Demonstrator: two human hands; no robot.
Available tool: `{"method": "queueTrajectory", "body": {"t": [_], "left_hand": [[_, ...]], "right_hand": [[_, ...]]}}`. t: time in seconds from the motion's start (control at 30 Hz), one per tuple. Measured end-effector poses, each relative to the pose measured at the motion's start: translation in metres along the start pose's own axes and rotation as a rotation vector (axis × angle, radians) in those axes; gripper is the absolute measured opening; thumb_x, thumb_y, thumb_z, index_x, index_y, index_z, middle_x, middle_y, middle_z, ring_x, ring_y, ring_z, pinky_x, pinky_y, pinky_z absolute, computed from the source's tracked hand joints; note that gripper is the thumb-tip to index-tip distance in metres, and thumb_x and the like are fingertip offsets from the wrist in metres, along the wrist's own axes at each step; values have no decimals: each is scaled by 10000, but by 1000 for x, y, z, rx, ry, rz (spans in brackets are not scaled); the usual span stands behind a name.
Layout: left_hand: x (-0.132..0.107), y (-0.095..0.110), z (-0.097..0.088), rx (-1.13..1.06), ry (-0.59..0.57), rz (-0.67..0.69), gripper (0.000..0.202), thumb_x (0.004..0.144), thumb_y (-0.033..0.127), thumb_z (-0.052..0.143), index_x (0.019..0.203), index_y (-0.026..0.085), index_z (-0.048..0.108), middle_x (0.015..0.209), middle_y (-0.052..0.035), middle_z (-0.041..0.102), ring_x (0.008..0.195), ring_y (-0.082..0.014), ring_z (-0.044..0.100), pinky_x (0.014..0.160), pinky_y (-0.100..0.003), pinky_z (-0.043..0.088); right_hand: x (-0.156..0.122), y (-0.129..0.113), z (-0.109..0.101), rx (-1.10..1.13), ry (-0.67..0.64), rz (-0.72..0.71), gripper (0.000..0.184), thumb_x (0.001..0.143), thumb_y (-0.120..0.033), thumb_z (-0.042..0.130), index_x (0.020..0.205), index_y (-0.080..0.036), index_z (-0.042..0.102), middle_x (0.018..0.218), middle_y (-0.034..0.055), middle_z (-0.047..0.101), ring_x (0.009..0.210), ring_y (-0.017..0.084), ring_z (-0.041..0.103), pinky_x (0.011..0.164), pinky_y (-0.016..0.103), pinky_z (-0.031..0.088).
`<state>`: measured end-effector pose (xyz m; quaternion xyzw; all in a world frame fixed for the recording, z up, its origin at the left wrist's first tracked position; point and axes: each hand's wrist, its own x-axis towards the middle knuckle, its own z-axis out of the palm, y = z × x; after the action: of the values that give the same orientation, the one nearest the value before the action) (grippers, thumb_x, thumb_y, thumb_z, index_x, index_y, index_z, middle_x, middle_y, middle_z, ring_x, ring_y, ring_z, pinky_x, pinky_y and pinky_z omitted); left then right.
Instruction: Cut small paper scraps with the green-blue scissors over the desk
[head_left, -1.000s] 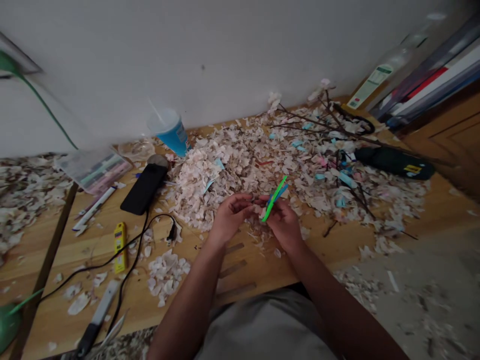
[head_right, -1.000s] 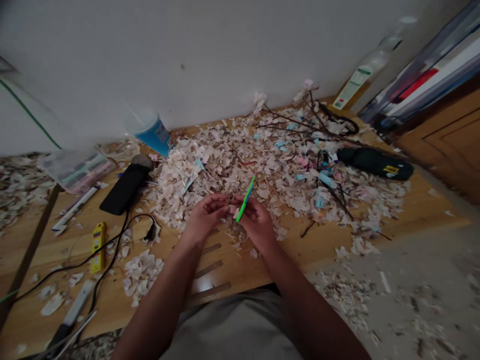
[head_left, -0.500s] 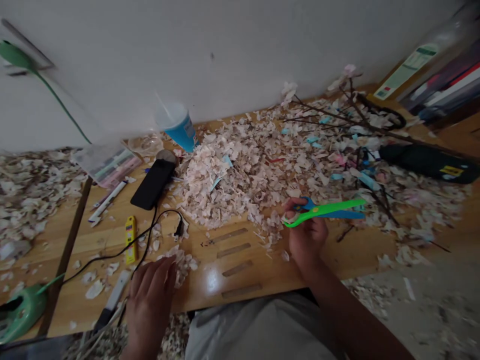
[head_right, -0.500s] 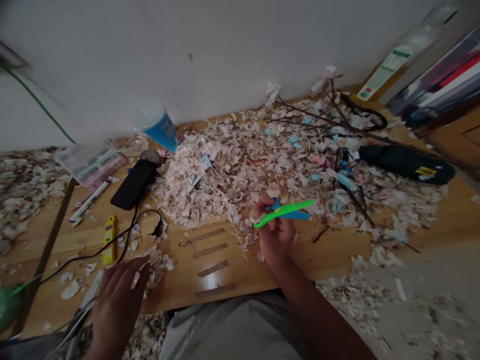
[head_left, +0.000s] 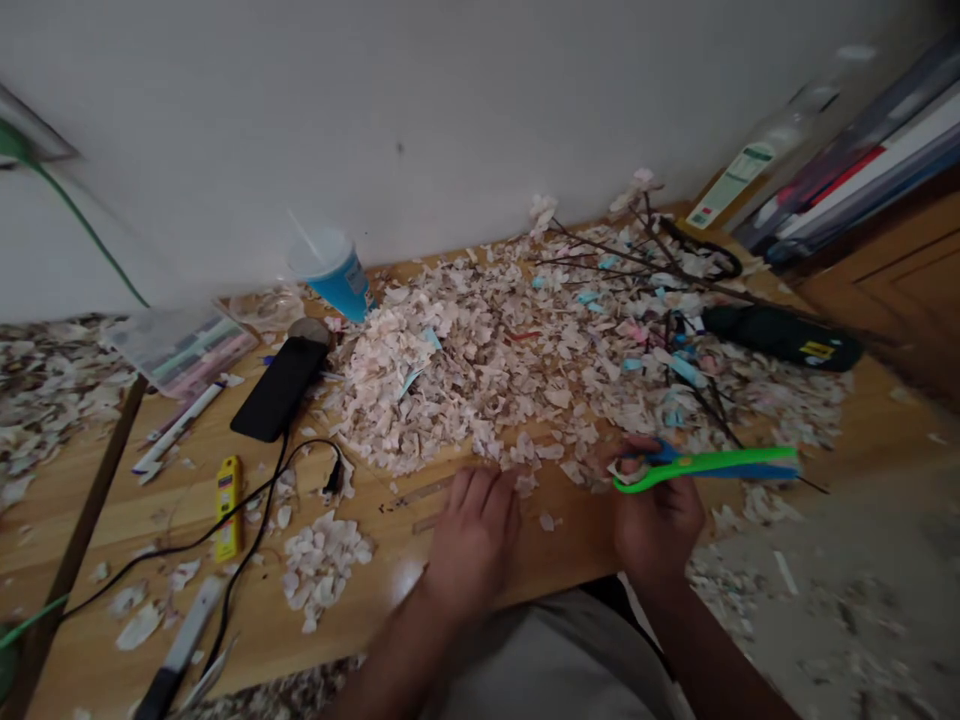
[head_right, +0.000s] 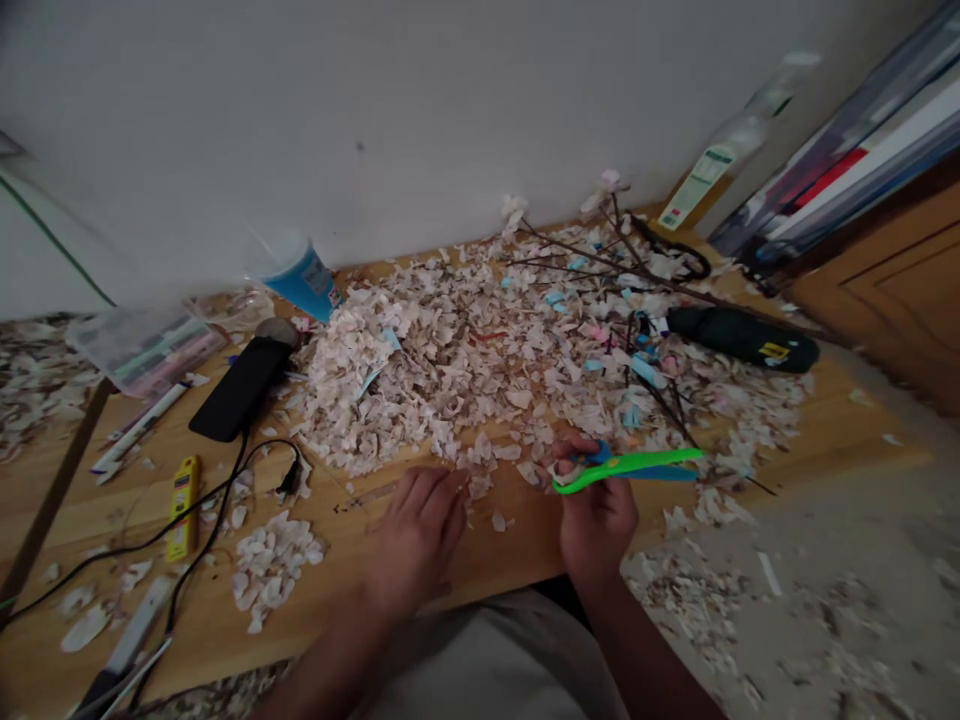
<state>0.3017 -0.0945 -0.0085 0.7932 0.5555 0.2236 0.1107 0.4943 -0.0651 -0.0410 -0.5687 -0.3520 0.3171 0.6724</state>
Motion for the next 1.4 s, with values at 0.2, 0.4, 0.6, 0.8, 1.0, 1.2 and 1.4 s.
{"method": "queueTrajectory", "body": {"t": [0.2,0.4,0.6,0.8,1.0,1.2,1.4], "left_hand": [[56,0,13,247,-191,101,229,919,187,594,1145,179,636,1106,-100,637,1032,-293,566,833,-436,537],[64,-16,18,185,-184,103,134,930,166,571,1028,178,662,1066,-97,655,1042,-277,569,876,-436,521],[75,-38,22,-500,90,-178,114,932,235,567,975,203,668,925,-59,700,856,-195,642,784,-333,518],[79,-47,31,-1256,174,-600,254,802,393,714,889,177,612,694,0,669,596,-134,616,591,-238,478],[71,-49,36,-1516,250,-590,264,805,399,724,898,169,635,718,-8,686,630,-125,616,642,-244,488],[73,-50,34,-1458,248,-598,256,784,370,732,912,161,657,713,0,673,629,-117,596,637,-233,472],[74,-50,30,-1292,312,-560,238,738,309,761,908,172,665,780,-15,693,692,-131,620,645,-229,471]], "right_hand": [[-1,19,-15,-59,72,88,293,765,-372,792,1006,-229,709,925,21,703,807,163,655,692,278,531],[0,15,-11,-31,18,139,287,764,-406,784,983,-235,712,891,28,725,774,177,669,662,289,552],[-2,18,-11,-29,-17,134,302,770,-405,778,1013,-242,702,895,32,736,800,196,693,680,302,572],[-7,28,-11,-126,-239,57,301,833,-363,695,1101,-228,670,988,72,757,899,240,725,792,367,595],[-14,20,4,-438,-554,-267,364,794,-254,671,1158,-273,676,1113,82,736,1073,292,671,963,483,532],[3,1,68,-89,-553,105,371,824,-403,683,1154,-248,618,1116,94,739,1007,260,718,829,391,605],[19,15,98,-32,-593,170,340,707,-354,760,1003,-237,640,930,51,756,855,237,734,788,382,603]]}}
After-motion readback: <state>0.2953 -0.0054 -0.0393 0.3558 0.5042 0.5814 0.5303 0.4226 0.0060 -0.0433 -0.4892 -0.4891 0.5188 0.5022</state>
